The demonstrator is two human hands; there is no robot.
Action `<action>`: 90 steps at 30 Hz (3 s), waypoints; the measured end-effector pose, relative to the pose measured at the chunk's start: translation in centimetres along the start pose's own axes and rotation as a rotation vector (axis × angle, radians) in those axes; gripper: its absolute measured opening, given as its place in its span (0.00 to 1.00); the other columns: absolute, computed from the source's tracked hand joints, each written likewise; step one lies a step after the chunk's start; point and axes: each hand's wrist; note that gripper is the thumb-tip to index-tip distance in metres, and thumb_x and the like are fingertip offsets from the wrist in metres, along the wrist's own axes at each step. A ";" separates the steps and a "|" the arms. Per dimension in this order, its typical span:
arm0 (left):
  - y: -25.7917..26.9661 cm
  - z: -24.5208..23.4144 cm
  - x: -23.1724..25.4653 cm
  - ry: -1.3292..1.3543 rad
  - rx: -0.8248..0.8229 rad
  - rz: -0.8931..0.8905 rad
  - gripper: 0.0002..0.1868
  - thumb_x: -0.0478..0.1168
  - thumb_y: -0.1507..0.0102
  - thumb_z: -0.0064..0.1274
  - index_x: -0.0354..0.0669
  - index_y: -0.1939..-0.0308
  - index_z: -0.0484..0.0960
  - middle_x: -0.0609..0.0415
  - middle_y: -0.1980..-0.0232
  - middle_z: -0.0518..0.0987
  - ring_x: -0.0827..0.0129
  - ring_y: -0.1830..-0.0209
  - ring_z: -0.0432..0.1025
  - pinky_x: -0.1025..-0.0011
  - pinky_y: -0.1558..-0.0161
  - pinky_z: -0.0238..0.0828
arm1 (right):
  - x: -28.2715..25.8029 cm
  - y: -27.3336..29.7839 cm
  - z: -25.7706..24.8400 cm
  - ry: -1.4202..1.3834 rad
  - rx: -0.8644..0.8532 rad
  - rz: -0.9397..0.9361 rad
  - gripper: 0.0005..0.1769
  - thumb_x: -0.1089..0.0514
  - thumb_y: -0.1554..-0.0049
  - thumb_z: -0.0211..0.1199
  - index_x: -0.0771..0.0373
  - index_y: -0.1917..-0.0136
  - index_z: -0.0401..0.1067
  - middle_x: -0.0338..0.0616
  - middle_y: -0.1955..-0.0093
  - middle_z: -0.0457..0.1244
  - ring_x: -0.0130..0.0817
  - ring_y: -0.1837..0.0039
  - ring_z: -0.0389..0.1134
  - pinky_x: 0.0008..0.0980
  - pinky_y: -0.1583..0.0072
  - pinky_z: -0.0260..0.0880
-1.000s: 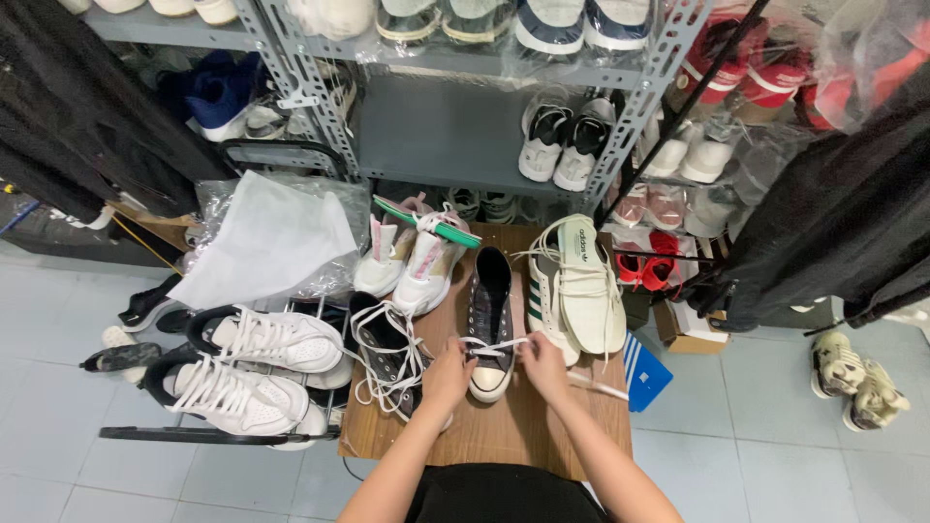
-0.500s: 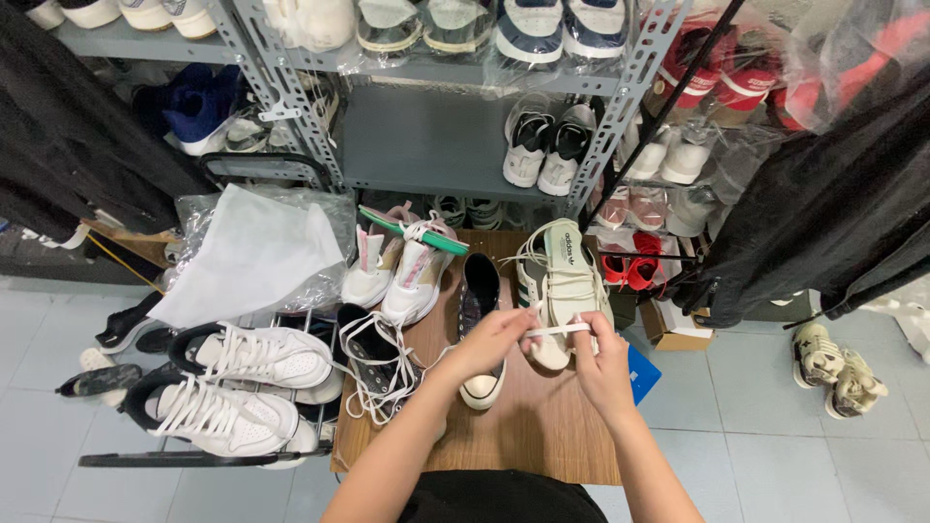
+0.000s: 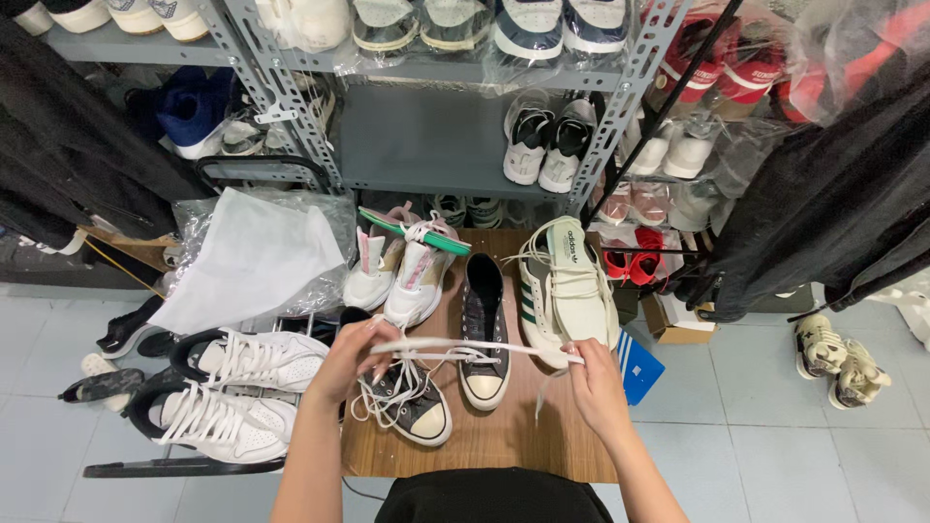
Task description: The person laces a black high-top sneaker by threading a white lace through the eyelets one by one.
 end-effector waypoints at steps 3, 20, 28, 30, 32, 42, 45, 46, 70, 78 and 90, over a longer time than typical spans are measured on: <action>1.3 -1.9 -0.3 0.051 -0.103 0.166 0.28 0.49 0.26 0.40 0.35 0.75 0.77 0.54 0.82 0.69 0.68 0.79 0.64 0.62 0.51 0.69 | 0.2 0.4 0.9 0.139 -0.024 0.007 0.13 0.57 0.37 0.50 0.65 0.49 0.73 0.54 0.52 0.65 0.53 0.46 0.63 0.44 0.43 0.62; 5.6 -10.1 -2.1 -0.313 0.072 -0.028 0.14 0.42 0.33 0.58 0.32 0.66 0.83 0.58 0.68 0.76 0.78 0.67 0.65 0.75 0.62 0.60 | 6.9 1.8 8.7 -0.284 -0.029 0.493 0.12 0.56 0.40 0.64 0.67 0.48 0.78 0.49 0.66 0.69 0.29 0.66 0.70 0.29 0.63 0.70; 6.3 -12.1 -2.0 -0.308 0.318 -0.225 0.13 0.42 0.36 0.50 0.41 0.54 0.85 0.59 0.56 0.85 0.76 0.50 0.74 0.75 0.41 0.63 | 8.9 2.5 12.3 -0.442 0.044 0.530 0.09 0.62 0.39 0.61 0.69 0.47 0.75 0.46 0.61 0.69 0.30 0.62 0.72 0.28 0.62 0.71; 6.3 -12.3 -1.4 -0.408 0.217 -0.176 0.15 0.44 0.32 0.48 0.37 0.55 0.85 0.53 0.57 0.83 0.69 0.50 0.73 0.70 0.42 0.65 | 9.5 2.5 12.9 -0.524 0.033 0.554 0.09 0.61 0.37 0.59 0.68 0.47 0.74 0.46 0.59 0.70 0.29 0.60 0.73 0.28 0.60 0.74; 6.1 -11.7 -0.9 -0.636 0.246 -0.097 0.15 0.44 0.31 0.49 0.34 0.54 0.84 0.49 0.54 0.82 0.63 0.49 0.73 0.66 0.42 0.67 | 10.2 2.3 13.8 -0.661 0.028 0.552 0.08 0.62 0.38 0.58 0.68 0.47 0.73 0.45 0.58 0.70 0.29 0.59 0.73 0.30 0.59 0.78; -3.2 5.2 -5.1 -1.186 0.116 0.319 0.13 0.36 0.42 0.58 0.44 0.53 0.86 0.51 0.50 0.81 0.55 0.46 0.74 0.59 0.44 0.69 | 11.4 1.3 18.4 -0.755 -0.023 0.553 0.08 0.63 0.40 0.63 0.66 0.49 0.68 0.46 0.58 0.68 0.29 0.62 0.69 0.28 0.63 0.72; -6.7 9.0 -8.7 -1.318 0.067 0.519 0.12 0.35 0.43 0.59 0.44 0.56 0.87 0.53 0.52 0.80 0.58 0.44 0.69 0.56 0.44 0.60 | 11.8 1.2 19.1 -0.668 -0.031 0.476 0.09 0.63 0.41 0.64 0.65 0.48 0.68 0.42 0.57 0.68 0.25 0.61 0.68 0.25 0.63 0.69; -7.5 9.3 -9.8 -1.386 0.048 0.564 0.11 0.35 0.43 0.59 0.44 0.57 0.87 0.54 0.52 0.79 0.60 0.43 0.69 0.58 0.42 0.60 | 11.9 1.3 19.5 -0.672 -0.035 0.471 0.09 0.63 0.41 0.64 0.64 0.48 0.67 0.41 0.57 0.68 0.25 0.60 0.68 0.26 0.63 0.68; -9.4 7.4 -6.1 -1.360 0.476 0.311 0.08 0.41 0.36 0.48 0.46 0.60 0.83 0.50 0.59 0.80 0.52 0.53 0.74 0.51 0.49 0.66 | 7.7 -2.8 12.4 -0.068 -0.287 -0.064 0.20 0.65 0.46 0.59 0.55 0.40 0.67 0.48 0.46 0.67 0.48 0.44 0.69 0.41 0.46 0.70; -2.4 -6.1 8.3 -0.149 0.710 0.624 0.06 0.43 0.22 0.38 0.49 0.46 0.59 0.43 0.41 0.80 0.59 0.39 0.77 0.53 0.42 0.79 | 8.3 -3.0 12.6 -0.098 -0.324 -0.005 0.15 0.64 0.41 0.55 0.54 0.40 0.67 0.48 0.52 0.66 0.47 0.49 0.69 0.41 0.47 0.69; 6.2 -7.3 17.4 -0.929 1.057 1.142 0.14 0.38 0.18 0.34 0.29 0.34 0.62 0.40 0.24 0.62 0.58 0.24 0.59 0.64 0.22 0.52 | 7.1 -3.9 10.8 -0.045 -0.465 -0.073 0.23 0.54 0.46 0.61 0.56 0.38 0.66 0.47 0.47 0.65 0.44 0.48 0.69 0.40 0.46 0.69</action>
Point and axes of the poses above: each hand's wrist, its own y-axis away from the middle knuckle, its own z-axis out of the palm, x = y × z
